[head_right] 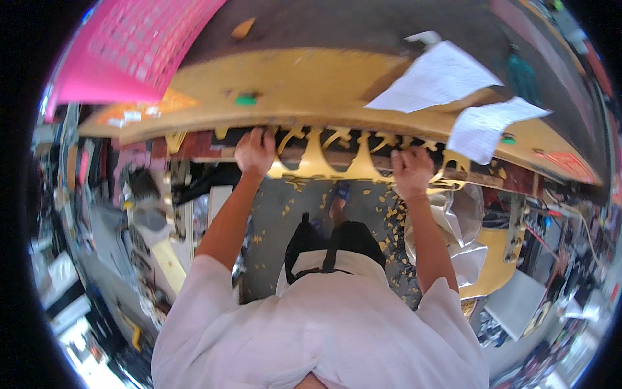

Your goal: The person removes yellow foam cutouts from a die-cut sheet, separates them, and stacks them on a workbench. They also collect scrap foam pieces and place them into a white bag. The person repeats this process for multiple cutout shapes throughout the clip.

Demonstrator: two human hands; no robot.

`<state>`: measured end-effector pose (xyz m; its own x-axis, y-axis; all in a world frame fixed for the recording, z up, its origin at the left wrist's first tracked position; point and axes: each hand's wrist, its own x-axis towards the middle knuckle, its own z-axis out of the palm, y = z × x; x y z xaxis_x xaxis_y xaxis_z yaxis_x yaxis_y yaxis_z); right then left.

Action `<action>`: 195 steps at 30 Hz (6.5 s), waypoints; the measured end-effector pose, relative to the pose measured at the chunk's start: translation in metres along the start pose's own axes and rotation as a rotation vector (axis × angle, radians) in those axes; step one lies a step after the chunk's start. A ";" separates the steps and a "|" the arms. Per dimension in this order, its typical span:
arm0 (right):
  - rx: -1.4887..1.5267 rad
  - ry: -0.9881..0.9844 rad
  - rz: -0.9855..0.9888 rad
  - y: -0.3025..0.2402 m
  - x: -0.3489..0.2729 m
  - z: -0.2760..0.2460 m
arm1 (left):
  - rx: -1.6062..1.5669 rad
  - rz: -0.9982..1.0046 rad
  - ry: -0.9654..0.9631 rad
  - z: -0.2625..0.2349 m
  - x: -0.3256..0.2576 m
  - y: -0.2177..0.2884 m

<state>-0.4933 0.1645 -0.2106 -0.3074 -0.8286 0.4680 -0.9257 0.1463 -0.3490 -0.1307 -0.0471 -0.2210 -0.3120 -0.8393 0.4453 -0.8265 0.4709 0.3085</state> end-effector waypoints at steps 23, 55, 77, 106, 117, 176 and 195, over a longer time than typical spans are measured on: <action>0.502 -0.121 0.268 -0.120 -0.084 -0.070 | 0.207 -0.809 -0.311 -0.122 -0.096 -0.092; 1.574 -0.382 0.912 -0.102 -0.093 -0.098 | -0.858 -0.253 -0.286 -0.099 -0.214 0.140; 1.594 -0.280 0.983 -0.114 -0.096 -0.098 | -1.450 -1.008 -0.656 -0.215 -0.221 0.077; 0.249 0.117 0.322 -0.047 0.010 -0.070 | -0.141 -0.492 0.012 -0.076 -0.185 0.003; 0.291 0.193 0.560 0.052 0.030 -0.092 | -0.164 -0.288 0.170 0.004 -0.051 -0.011; 1.514 -0.207 1.038 -0.046 -0.093 -0.153 | -1.018 0.001 -0.904 -0.094 -0.162 0.306; 1.293 -0.181 0.923 -0.011 -0.094 -0.192 | -0.660 -0.907 0.177 -0.178 -0.316 0.046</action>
<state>-0.4968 0.3448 -0.0946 -0.5142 -0.7837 -0.3483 0.3838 0.1529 -0.9107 0.0128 0.2887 -0.1982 0.3896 -0.9182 -0.0715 -0.2894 -0.1958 0.9370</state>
